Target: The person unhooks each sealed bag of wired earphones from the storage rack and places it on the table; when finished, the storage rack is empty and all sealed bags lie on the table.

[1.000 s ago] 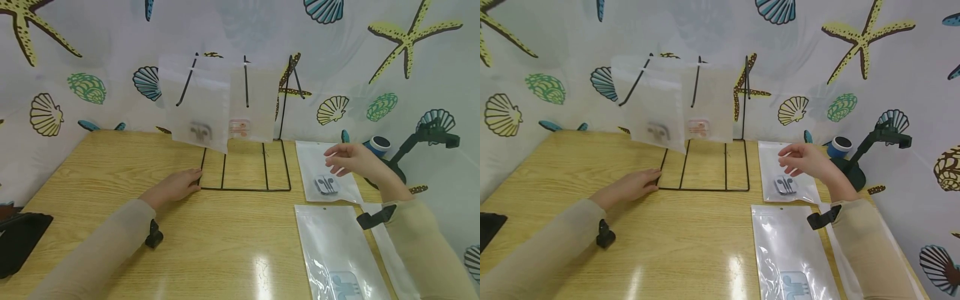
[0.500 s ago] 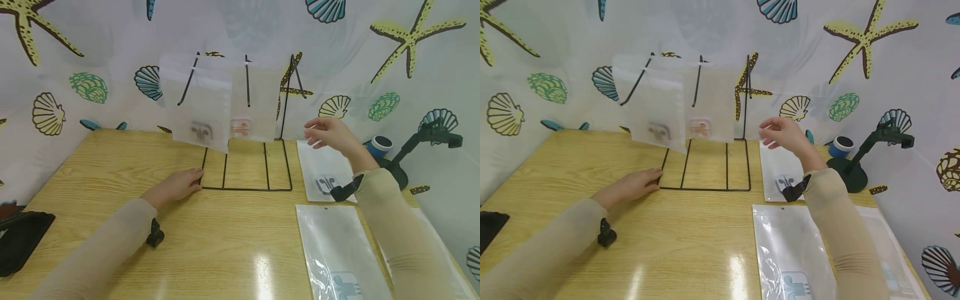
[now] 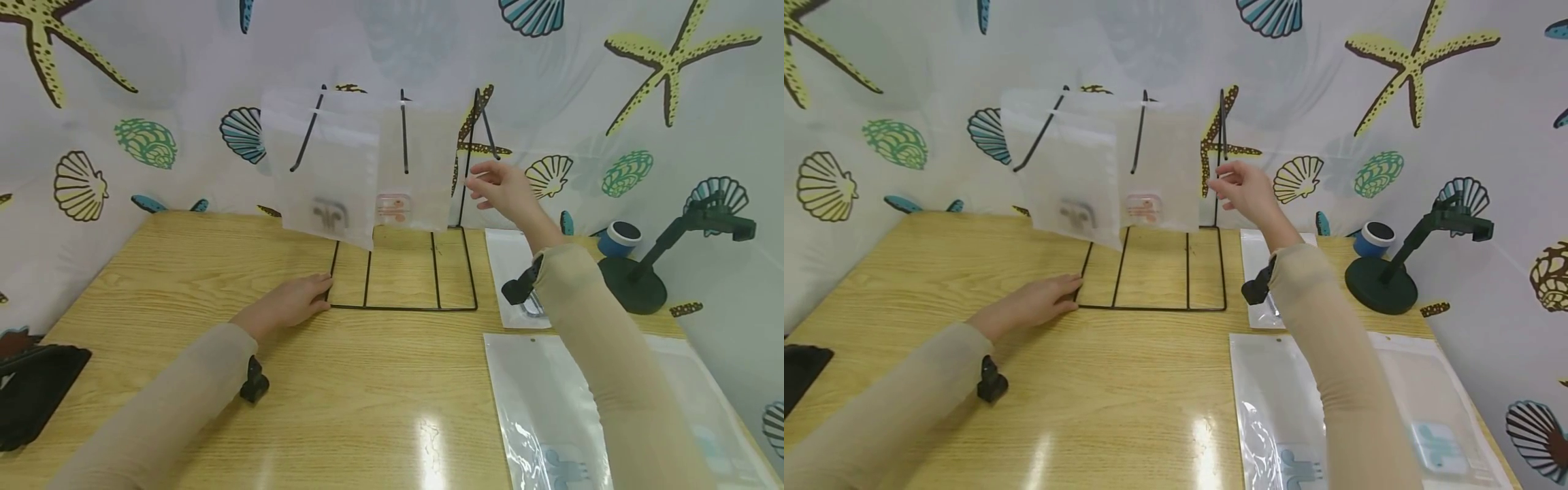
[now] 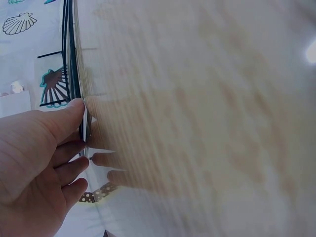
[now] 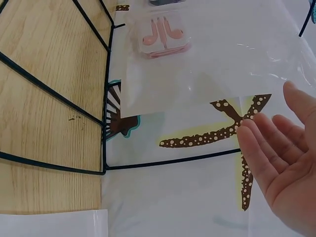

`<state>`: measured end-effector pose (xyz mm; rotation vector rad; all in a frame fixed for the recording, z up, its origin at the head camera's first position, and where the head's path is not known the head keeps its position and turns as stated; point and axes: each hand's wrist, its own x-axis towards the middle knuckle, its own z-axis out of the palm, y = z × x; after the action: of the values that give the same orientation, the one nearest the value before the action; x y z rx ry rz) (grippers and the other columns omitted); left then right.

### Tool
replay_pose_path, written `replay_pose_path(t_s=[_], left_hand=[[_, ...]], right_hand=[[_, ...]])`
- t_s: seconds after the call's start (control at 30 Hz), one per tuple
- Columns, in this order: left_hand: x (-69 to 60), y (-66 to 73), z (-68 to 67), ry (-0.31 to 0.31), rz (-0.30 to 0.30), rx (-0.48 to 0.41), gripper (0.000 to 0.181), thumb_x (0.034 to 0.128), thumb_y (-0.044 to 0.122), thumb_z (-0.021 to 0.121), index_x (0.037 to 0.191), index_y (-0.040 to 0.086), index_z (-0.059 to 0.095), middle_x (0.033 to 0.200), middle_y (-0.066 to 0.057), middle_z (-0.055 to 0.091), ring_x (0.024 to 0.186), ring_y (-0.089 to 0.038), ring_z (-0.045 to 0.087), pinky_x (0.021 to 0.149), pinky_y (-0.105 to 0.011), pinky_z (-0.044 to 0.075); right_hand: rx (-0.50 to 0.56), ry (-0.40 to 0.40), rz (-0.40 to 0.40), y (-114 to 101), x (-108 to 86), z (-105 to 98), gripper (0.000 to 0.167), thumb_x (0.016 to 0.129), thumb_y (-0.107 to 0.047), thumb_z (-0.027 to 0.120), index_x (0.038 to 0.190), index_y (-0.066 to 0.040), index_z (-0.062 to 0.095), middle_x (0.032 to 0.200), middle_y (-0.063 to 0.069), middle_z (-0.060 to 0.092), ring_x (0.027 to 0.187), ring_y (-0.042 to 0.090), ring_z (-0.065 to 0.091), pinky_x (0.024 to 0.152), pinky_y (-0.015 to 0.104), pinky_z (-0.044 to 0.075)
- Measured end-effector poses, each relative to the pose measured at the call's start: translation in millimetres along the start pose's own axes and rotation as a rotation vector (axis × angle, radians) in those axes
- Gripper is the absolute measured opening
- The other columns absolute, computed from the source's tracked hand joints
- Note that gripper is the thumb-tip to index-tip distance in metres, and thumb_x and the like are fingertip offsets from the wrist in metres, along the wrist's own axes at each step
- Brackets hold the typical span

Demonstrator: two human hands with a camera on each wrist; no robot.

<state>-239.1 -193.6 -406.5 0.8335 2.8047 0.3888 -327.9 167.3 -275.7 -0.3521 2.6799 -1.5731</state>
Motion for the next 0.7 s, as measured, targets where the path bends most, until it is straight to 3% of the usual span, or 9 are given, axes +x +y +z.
replay_pose_path(t_s=[0.4, 0.7], left_hand=[[1.2, 1.2, -1.0, -0.004, -0.002, 0.015, 0.055, 0.0953, 0.018, 0.053, 0.138, -0.01, 0.033, 0.141, -0.027, 0.03, 0.129, -0.04, 0.028, 0.104, -0.05, 0.027], [0.9, 2.6, -2.3, -0.008, -0.009, 0.013, 0.055, 0.0952, 0.018, 0.053, 0.138, -0.009, 0.032, 0.141, -0.028, 0.029, 0.129, -0.04, 0.028, 0.103, -0.05, 0.028]], right_hand=[[0.08, 0.058, -0.037, -14, 20.1, 13, 0.046, 0.089, -0.027, 0.062, 0.13, -0.008, 0.051, 0.118, 0.01, 0.056, 0.106, 0.025, 0.054, 0.086, 0.033, 0.048], [0.088, 0.065, 0.017, -22, 29.0, 21, 0.05, 0.091, -0.025, 0.061, 0.136, -0.01, 0.045, 0.127, 0.008, 0.052, 0.108, 0.021, 0.055, 0.088, 0.03, 0.047]])
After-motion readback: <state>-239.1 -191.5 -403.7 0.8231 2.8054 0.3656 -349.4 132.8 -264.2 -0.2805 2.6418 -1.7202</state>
